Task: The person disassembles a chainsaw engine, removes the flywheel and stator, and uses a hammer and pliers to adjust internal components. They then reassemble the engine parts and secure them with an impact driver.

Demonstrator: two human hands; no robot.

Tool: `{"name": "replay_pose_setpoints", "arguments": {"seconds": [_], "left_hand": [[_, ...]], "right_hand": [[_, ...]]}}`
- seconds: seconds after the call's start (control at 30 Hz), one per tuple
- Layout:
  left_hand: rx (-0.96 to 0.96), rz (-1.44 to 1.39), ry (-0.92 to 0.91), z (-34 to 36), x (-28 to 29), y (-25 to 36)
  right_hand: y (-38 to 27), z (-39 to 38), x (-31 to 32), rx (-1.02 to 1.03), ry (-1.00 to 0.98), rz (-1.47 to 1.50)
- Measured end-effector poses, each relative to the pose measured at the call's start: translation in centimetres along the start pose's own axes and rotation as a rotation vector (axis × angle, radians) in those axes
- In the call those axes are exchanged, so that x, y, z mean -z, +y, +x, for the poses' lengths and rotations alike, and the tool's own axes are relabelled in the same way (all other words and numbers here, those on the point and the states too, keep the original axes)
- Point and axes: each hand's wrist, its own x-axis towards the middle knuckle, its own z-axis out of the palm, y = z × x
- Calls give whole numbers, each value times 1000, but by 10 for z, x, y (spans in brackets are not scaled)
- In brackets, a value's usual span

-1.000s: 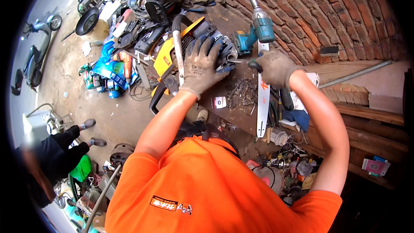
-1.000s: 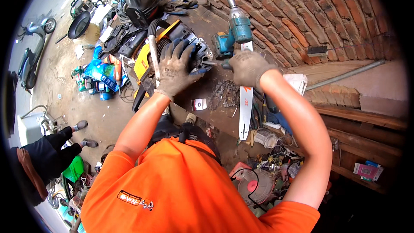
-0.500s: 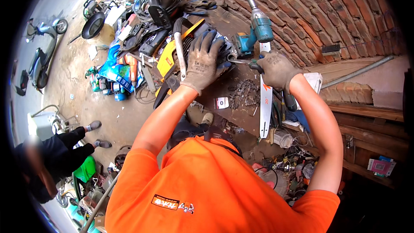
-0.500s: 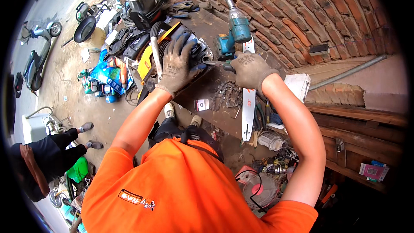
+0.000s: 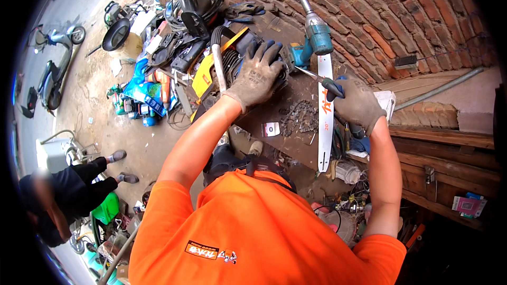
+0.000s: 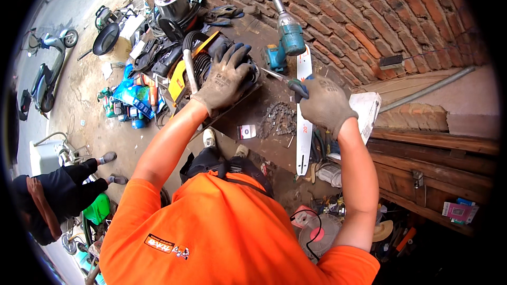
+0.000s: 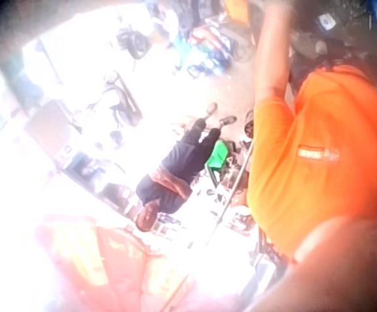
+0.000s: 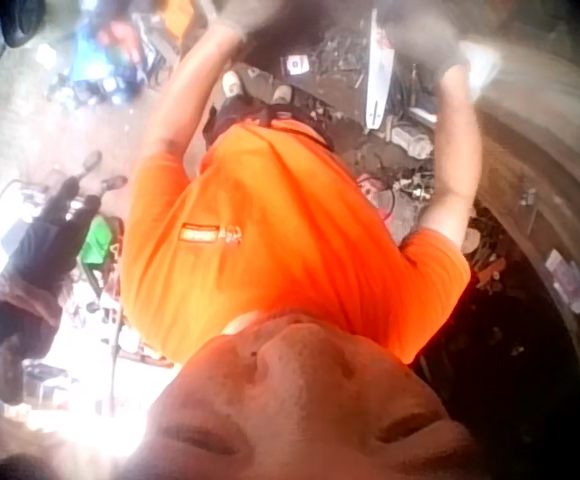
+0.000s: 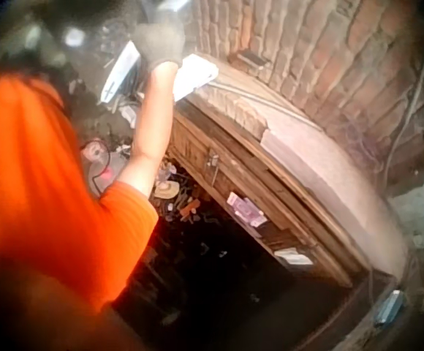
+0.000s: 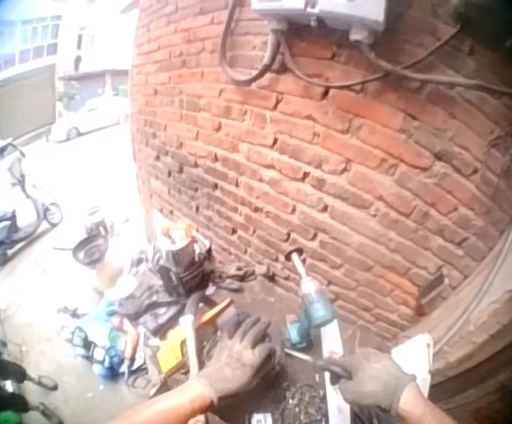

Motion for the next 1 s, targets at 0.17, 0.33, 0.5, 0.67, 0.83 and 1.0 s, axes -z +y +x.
{"name": "replay_pose_setpoints", "arguments": {"seconds": [0.17, 0.33, 0.5, 0.67, 0.83, 1.0], "left_hand": [[-69, -102, 109, -2, -2, 3], [198, -382, 310, -33, 21, 18], [347, -516, 819, -103, 90, 24], [306, -9, 1194, -159, 183, 56], [467, 375, 1339, -230, 230, 101], [564, 484, 1509, -275, 240, 147]], "right_hand": [[35, -20, -52, -131, -28, 570], [25, -37, -77, -73, 130, 925], [-39, -46, -63, 141, -116, 1025], [-154, -22, -65, 796, -126, 938], [-258, -28, -53, 1191, -412, 844], [-310, -61, -52, 1326, -650, 708]]}}
